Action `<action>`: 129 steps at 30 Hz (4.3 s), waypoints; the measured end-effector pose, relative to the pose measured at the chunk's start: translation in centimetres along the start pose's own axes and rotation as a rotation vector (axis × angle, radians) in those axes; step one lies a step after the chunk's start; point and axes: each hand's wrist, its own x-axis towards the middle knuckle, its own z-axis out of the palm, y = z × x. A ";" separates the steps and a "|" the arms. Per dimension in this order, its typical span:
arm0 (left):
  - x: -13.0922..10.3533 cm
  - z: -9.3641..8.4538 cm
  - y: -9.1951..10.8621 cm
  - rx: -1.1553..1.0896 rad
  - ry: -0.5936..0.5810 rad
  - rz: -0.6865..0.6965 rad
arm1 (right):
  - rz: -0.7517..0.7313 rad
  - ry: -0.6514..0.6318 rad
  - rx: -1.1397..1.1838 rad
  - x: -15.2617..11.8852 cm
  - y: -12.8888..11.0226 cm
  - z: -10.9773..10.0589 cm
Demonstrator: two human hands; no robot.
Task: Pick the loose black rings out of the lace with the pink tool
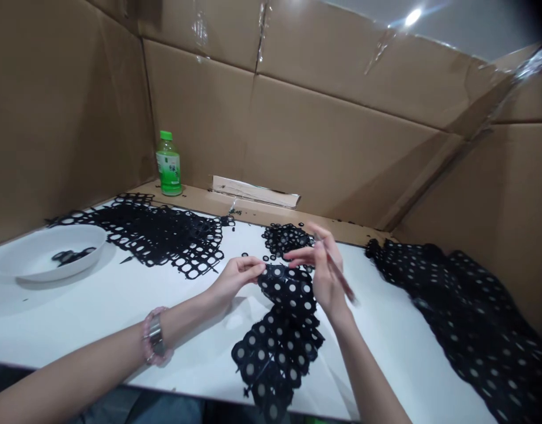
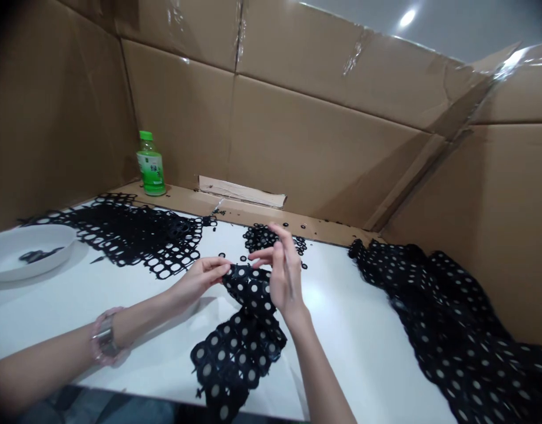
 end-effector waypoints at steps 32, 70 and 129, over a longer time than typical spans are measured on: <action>1.6 1.8 0.9 0.629 0.062 0.374 | -0.026 -0.030 -0.037 -2.2 3.7 2.3; 3.0 5.7 14.5 0.505 -0.211 0.494 | 0.048 -0.085 0.473 4.1 -7.6 -3.0; -0.9 5.6 16.2 0.479 0.032 0.797 | -0.270 -0.090 0.225 3.0 -11.2 -1.2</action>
